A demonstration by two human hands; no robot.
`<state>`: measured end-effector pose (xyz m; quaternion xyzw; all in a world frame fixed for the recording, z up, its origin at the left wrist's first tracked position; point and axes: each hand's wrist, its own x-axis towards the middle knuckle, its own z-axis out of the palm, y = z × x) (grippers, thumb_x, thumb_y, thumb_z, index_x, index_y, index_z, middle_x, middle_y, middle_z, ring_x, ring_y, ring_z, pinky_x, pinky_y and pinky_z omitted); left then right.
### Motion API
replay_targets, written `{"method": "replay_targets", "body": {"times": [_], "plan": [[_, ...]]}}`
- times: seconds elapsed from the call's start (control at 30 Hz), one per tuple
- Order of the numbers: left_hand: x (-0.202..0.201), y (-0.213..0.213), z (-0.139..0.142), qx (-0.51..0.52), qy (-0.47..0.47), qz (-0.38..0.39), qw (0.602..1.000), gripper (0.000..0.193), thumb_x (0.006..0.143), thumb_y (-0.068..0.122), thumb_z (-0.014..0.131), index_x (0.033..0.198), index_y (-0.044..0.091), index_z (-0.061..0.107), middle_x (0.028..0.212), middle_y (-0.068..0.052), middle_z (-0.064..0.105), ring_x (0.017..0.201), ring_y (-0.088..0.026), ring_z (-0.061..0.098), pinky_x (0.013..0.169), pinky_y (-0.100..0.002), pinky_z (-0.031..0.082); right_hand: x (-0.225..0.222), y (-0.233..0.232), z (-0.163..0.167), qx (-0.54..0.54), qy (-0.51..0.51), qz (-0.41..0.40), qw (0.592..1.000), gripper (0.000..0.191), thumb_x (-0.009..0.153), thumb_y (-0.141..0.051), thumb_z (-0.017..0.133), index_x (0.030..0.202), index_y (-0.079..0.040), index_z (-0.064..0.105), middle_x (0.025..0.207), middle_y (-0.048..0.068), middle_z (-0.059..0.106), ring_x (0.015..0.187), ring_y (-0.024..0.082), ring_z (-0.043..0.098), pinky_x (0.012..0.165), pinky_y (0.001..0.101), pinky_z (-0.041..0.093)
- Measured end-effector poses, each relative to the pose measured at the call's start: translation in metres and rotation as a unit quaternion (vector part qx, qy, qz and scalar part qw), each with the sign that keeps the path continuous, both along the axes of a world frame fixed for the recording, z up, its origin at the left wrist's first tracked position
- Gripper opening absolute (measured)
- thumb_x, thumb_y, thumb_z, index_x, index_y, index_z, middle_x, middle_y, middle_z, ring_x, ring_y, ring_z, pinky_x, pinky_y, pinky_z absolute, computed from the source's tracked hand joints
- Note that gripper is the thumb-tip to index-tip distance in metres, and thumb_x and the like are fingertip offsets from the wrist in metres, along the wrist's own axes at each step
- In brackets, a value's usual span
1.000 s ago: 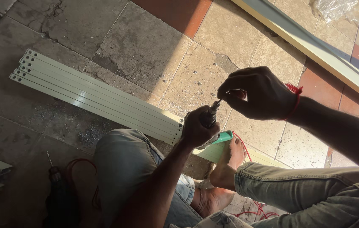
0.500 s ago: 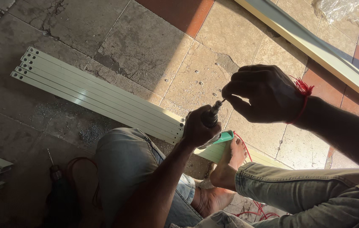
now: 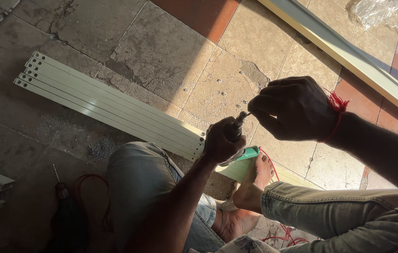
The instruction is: The person sits on the floor and uses a power drill to create holes in a long, white metal profile. They repeatedly insert small metal pins into the drill chuck and drill them into the profile.
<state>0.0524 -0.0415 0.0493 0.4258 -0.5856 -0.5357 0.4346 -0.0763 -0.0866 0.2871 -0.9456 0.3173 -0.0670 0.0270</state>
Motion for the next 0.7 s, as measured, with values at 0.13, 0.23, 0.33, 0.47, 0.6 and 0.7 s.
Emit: {"method": "replay_targets", "body": {"times": [0.13,0.23,0.33,0.47,0.6,0.7], "plan": [[0.0,0.0,0.0,0.001,0.006,0.003,1.0,0.024,0.071,0.024,0.078,0.081,0.012,0.06,0.066,-0.002,0.062,0.06,-0.017,0.062,0.062,-0.036,0.053,0.0,0.001,-0.001,0.002,0.001,-0.005,1.0,0.006,0.09,-0.012,0.071,0.089,-0.009,0.075,0.076,0.007,0.073,0.07,0.023,0.072,0.061,0.0358,0.057],[0.001,0.0,0.0,-0.003,0.007,0.007,1.0,0.025,0.07,0.024,0.078,0.081,0.012,0.059,0.067,-0.002,0.062,0.06,-0.017,0.062,0.062,-0.036,0.053,-0.001,0.0,-0.001,-0.008,-0.007,0.007,1.0,0.006,0.091,-0.012,0.07,0.091,-0.008,0.075,0.078,0.007,0.074,0.071,0.021,0.072,0.061,0.0347,0.057],[0.0,-0.001,0.001,0.0,0.004,0.009,1.0,0.025,0.07,0.024,0.079,0.081,0.012,0.06,0.066,-0.002,0.062,0.06,-0.017,0.062,0.062,-0.036,0.053,0.0,0.001,-0.001,-0.008,-0.025,0.009,1.0,0.006,0.092,-0.014,0.07,0.091,-0.009,0.074,0.074,0.006,0.071,0.066,0.02,0.07,0.057,0.0334,0.056],[0.001,-0.001,0.001,-0.001,0.001,0.006,1.0,0.025,0.071,0.024,0.078,0.081,0.012,0.059,0.066,-0.002,0.062,0.06,-0.017,0.062,0.062,-0.036,0.053,0.004,0.005,-0.003,-0.014,0.014,0.006,1.0,0.01,0.093,-0.016,0.068,0.085,-0.009,0.07,0.06,0.006,0.06,0.054,0.022,0.062,0.05,0.0369,0.05],[0.001,-0.001,0.0,0.017,-0.002,0.001,1.0,0.023,0.071,0.023,0.077,0.081,0.013,0.059,0.065,-0.002,0.062,0.059,-0.017,0.062,0.062,-0.037,0.054,0.01,0.009,-0.004,-0.006,0.086,-0.044,0.995,0.02,0.093,-0.02,0.066,0.075,-0.013,0.067,0.049,0.005,0.053,0.045,0.021,0.059,0.041,0.0377,0.046],[0.0,-0.002,0.0,0.007,0.009,0.005,1.0,0.025,0.07,0.024,0.078,0.083,0.013,0.059,0.065,-0.002,0.062,0.059,-0.017,0.063,0.062,-0.037,0.054,0.012,0.01,-0.002,0.016,0.13,-0.09,0.987,0.025,0.095,-0.023,0.065,0.071,-0.013,0.066,0.046,0.004,0.052,0.041,0.02,0.058,0.04,0.0376,0.045]]}}
